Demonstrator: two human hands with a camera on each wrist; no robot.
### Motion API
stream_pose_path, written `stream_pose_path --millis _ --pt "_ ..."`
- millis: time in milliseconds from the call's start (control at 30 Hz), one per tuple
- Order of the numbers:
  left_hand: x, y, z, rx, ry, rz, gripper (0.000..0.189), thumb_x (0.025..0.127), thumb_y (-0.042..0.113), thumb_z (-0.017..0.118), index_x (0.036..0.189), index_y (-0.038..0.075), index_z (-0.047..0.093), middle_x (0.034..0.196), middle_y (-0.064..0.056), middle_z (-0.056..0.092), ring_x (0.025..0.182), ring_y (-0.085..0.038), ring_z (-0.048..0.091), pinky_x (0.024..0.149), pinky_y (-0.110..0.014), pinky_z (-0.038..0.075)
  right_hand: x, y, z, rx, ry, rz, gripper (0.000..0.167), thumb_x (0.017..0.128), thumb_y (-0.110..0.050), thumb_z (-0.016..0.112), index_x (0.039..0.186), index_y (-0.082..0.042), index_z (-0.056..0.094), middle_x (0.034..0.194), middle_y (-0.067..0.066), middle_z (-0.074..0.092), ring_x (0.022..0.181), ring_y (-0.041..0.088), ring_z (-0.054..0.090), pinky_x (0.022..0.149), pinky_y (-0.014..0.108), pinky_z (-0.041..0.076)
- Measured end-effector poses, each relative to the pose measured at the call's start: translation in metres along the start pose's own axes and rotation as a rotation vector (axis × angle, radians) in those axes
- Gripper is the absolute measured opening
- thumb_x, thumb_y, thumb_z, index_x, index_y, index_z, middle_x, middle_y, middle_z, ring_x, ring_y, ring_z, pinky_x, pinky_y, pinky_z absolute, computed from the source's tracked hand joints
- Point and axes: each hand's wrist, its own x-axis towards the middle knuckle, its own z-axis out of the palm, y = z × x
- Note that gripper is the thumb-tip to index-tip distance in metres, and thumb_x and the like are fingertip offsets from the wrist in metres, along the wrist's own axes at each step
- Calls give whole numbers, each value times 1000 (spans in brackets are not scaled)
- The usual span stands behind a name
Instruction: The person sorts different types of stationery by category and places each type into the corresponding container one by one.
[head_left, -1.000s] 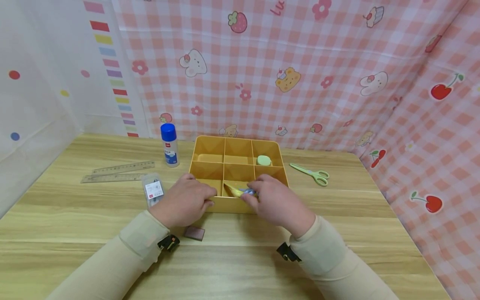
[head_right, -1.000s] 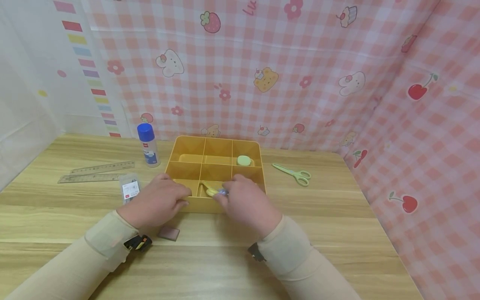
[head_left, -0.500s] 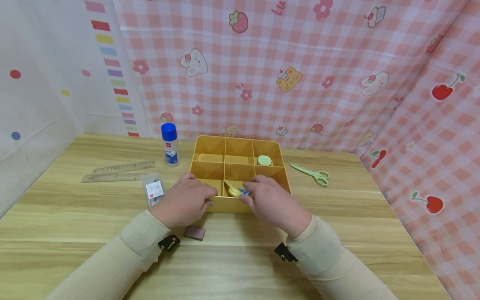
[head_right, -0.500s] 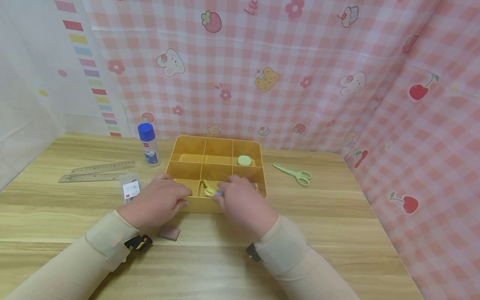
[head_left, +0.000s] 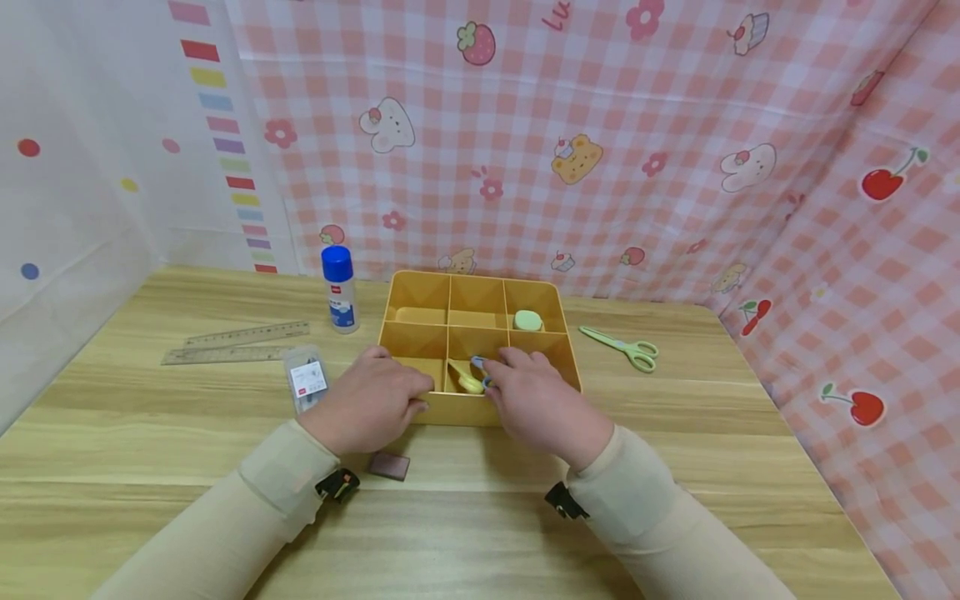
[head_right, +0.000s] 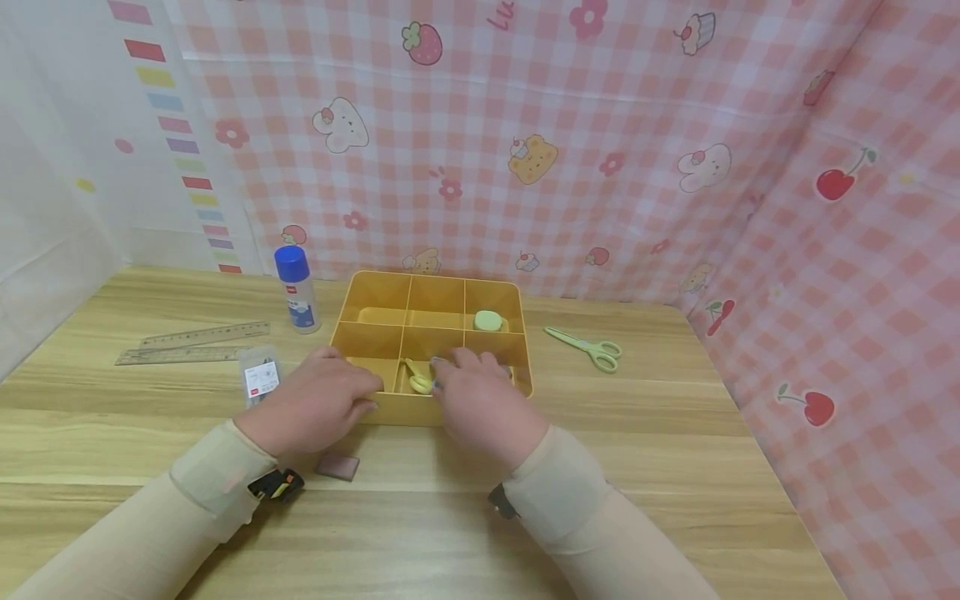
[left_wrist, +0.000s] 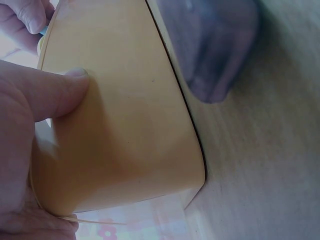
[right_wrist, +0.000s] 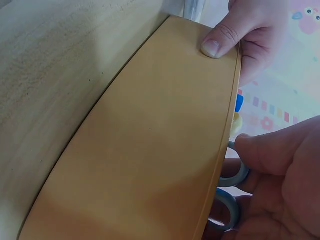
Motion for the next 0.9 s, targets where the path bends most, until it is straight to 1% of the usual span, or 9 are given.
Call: stream_pose_path --millis 100,200,333,533,667,800,900 --pt "0 0 0 -7 -3 -1 26 102 27 70 80 27 55 72 17 59 70 -7 53 90 -40 37 2 -1 -1 4 -31 14 44 110 -25 55 150 -5 56 157 22 50 135 46 51 113 56 45" --pt "0 -1 1 -10 -3 -3 26 102 27 69 80 27 55 71 17 58 70 -7 53 90 -40 37 5 -2 0 17 -74 30 45 112 -25 51 153 -8 53 163 20 44 145 48 44 118 60 40" --pt "0 0 1 -8 0 -3 26 102 28 70 80 27 55 70 17 58 69 -7 53 90 -40 37 7 -1 2 38 -106 22 46 113 -26 47 156 -9 49 167 20 37 152 47 36 122 61 34" --pt "1 0 1 -2 2 -3 26 102 28 70 80 27 56 71 17 59 70 -7 53 90 -40 38 8 -2 2 29 -129 -8 50 114 -29 42 159 -7 44 169 23 32 156 46 30 126 59 26" --pt "1 1 0 -1 -1 -5 24 101 28 70 81 26 57 72 16 61 70 -7 54 90 -40 39 9 -4 2 -1 -142 -1 53 114 -33 40 160 -6 41 170 23 30 158 44 27 129 57 21" --pt "1 1 0 1 1 -5 25 101 27 71 81 26 57 72 16 62 70 -7 55 90 -41 39 10 -6 4 -31 -139 -6 55 114 -35 40 160 -5 40 170 22 31 161 38 23 131 55 14" --pt "1 1 0 -1 0 -8 25 101 27 71 81 26 57 72 16 61 70 -7 55 91 -41 39 10 -6 4 -47 -132 -11 55 114 -36 40 160 -5 40 169 23 32 161 39 23 132 54 11"
